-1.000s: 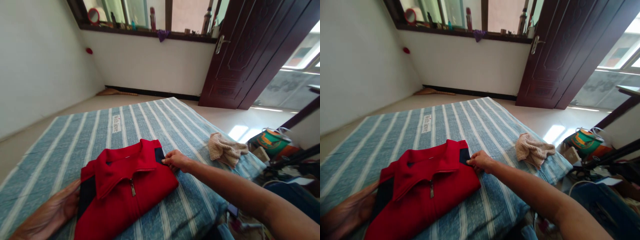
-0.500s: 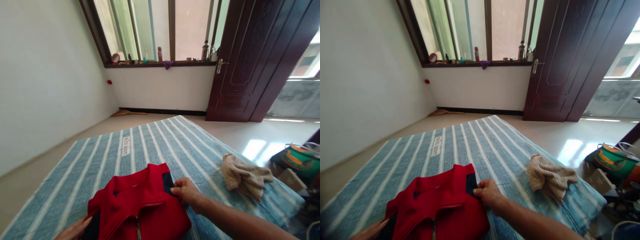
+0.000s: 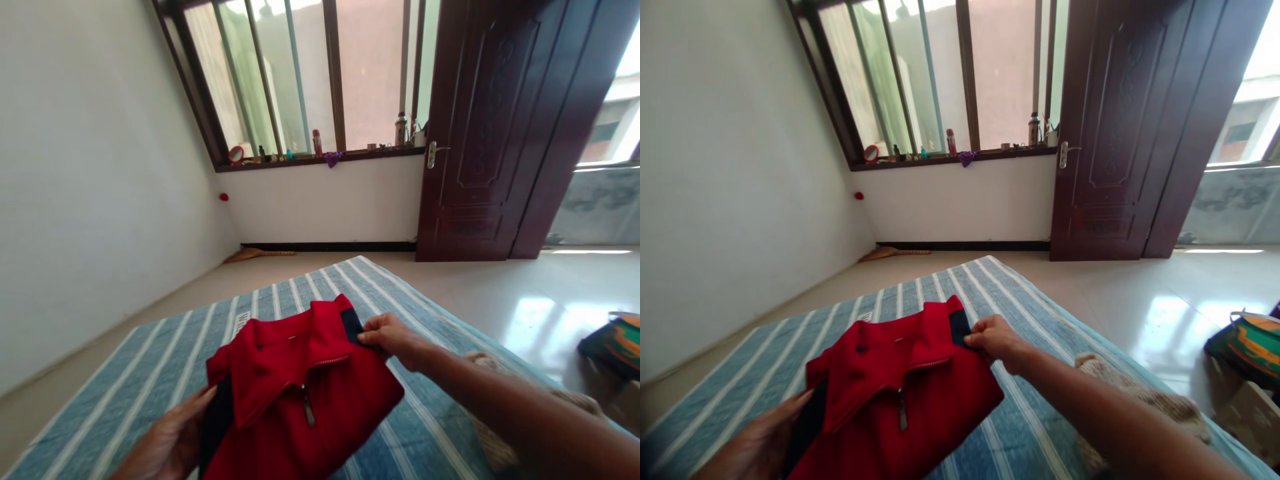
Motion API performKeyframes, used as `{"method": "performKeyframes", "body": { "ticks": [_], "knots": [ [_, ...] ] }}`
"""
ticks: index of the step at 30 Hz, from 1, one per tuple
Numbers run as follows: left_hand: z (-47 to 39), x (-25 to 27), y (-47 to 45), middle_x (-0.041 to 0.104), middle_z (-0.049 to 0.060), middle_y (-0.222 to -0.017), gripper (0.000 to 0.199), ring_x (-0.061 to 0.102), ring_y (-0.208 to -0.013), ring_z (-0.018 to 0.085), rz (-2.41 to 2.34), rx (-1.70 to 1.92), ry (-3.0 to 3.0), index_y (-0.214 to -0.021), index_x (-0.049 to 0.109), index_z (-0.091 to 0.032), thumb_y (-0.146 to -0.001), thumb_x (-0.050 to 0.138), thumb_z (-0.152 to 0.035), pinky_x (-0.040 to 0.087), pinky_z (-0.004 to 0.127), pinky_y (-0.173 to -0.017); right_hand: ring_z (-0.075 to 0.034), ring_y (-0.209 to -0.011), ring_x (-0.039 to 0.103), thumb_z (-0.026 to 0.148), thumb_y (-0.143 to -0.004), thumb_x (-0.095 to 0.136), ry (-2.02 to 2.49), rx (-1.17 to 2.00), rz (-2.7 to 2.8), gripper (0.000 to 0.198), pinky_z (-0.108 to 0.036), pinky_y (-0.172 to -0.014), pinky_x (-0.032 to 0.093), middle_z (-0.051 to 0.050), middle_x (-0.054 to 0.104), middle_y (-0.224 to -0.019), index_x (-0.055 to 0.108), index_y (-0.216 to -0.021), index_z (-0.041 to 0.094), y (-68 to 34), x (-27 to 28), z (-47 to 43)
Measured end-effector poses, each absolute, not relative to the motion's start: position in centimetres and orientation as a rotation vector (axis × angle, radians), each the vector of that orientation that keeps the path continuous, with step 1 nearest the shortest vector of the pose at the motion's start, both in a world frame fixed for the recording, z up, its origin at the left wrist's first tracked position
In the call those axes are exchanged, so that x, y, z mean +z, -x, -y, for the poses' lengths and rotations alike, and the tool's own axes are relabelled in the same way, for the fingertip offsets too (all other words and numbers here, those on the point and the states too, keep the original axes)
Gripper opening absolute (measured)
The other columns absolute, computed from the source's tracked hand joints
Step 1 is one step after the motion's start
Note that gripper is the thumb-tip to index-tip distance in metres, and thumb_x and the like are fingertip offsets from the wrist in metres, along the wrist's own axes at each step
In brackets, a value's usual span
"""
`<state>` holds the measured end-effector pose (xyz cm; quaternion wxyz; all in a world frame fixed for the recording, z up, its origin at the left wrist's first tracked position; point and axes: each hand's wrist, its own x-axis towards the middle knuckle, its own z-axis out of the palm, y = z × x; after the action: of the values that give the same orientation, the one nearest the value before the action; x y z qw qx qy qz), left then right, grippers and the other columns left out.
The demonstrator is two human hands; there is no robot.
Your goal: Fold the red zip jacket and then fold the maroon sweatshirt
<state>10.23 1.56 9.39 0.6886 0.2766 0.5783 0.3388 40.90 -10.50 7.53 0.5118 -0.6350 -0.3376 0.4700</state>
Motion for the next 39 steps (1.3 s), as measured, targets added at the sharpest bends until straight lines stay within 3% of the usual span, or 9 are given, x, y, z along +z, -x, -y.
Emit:
{"method": "performKeyframes", "body": {
  "ticks": [4, 8, 15, 21, 25, 31, 39],
  "knots": [
    [-5.6, 8.3, -16.9, 0.074, 0.0, -0.069, 0.022, 0.069, -0.058, 0.016, -1.006, 0.732, -0.901, -0.081, 0.068, -0.02, -0.086, 0.049, -0.011, 0.057, 0.026, -0.054, -0.007, -0.041, 0.043, 0.016, -0.07, 0.064, 1.603, 1.032, 0.813, 0.016, -0.02, -0.041, 0.033, 0.006, 0.047, -0.048, 0.051, -0.059, 0.017, -47.6, 8.6, 7.0],
    [-9.4, 7.1, -23.4, 0.07, 0.003, -0.063, 0.011, 0.064, -0.05, 0.015, -0.908, 0.731, -0.878, -0.08, 0.064, -0.014, -0.083, 0.055, -0.01, 0.053, 0.025, -0.045, -0.007, -0.04, 0.041, 0.016, -0.066, 0.071, 1.702, 0.926, 0.789, 0.022, -0.019, -0.04, 0.032, 0.006, 0.046, -0.045, 0.051, -0.057, 0.016, -53.4, 9.1, 3.4],
    [-14.3, 5.8, -32.2, 0.064, 0.001, -0.057, 0.011, 0.06, -0.044, 0.014, -0.901, 0.753, -0.875, -0.074, 0.059, -0.014, -0.083, 0.054, -0.012, 0.048, 0.024, -0.039, -0.006, -0.041, 0.041, 0.009, -0.064, 0.072, 1.813, 0.733, 0.715, 0.029, -0.019, -0.038, 0.032, 0.007, 0.044, -0.043, 0.047, -0.052, 0.017, -60.4, 8.5, -2.2],
    [-18.3, 5.3, -37.2, 0.062, 0.0, -0.059, 0.01, 0.058, -0.044, 0.013, -0.892, 0.767, -0.902, -0.073, 0.059, -0.015, -0.082, 0.057, -0.017, 0.047, 0.024, -0.039, -0.01, -0.05, 0.051, 0.011, -0.061, 0.077, 1.904, 0.581, 0.649, 0.023, -0.02, -0.045, 0.041, 0.002, 0.055, -0.053, 0.054, -0.06, 0.015, -64.9, 7.4, -5.9],
    [-20.4, 3.3, -39.8, 0.063, 0.001, -0.061, 0.005, 0.059, -0.048, 0.013, -0.945, 0.768, -0.912, -0.077, 0.06, -0.016, -0.081, 0.06, -0.018, 0.049, 0.023, -0.045, -0.014, -0.061, 0.059, 0.014, -0.066, 0.076, 2.012, 0.488, 0.587, 0.017, -0.024, -0.054, 0.047, -0.002, 0.061, -0.065, 0.06, -0.072, 0.013, -67.0, 4.6, -8.1],
    [-21.6, -0.8, -41.7, 0.057, 0.0, -0.051, 0.005, 0.054, -0.041, 0.014, -1.154, 0.726, -0.943, -0.083, 0.06, -0.013, -0.078, 0.061, -0.011, 0.046, 0.025, -0.044, -0.021, -0.073, 0.062, 0.017, -0.067, 0.077, 2.222, 0.429, 0.501, 0.018, -0.029, -0.056, 0.048, -0.007, 0.062, -0.068, 0.061, -0.074, 0.012, -67.6, -0.9, -9.0],
    [-21.9, -0.2, -42.4, 0.057, -0.002, -0.053, 0.003, 0.055, -0.045, 0.012, -1.155, 0.819, -1.043, -0.083, 0.06, -0.015, -0.08, 0.06, -0.015, 0.048, 0.024, -0.048, -0.017, -0.069, 0.061, 0.025, -0.077, 0.069, 2.28, 0.307, 0.604, 0.018, -0.027, -0.056, 0.047, -0.007, 0.064, -0.078, 0.063, -0.088, 0.012, -68.7, -0.7, -9.6]
  ]
}}
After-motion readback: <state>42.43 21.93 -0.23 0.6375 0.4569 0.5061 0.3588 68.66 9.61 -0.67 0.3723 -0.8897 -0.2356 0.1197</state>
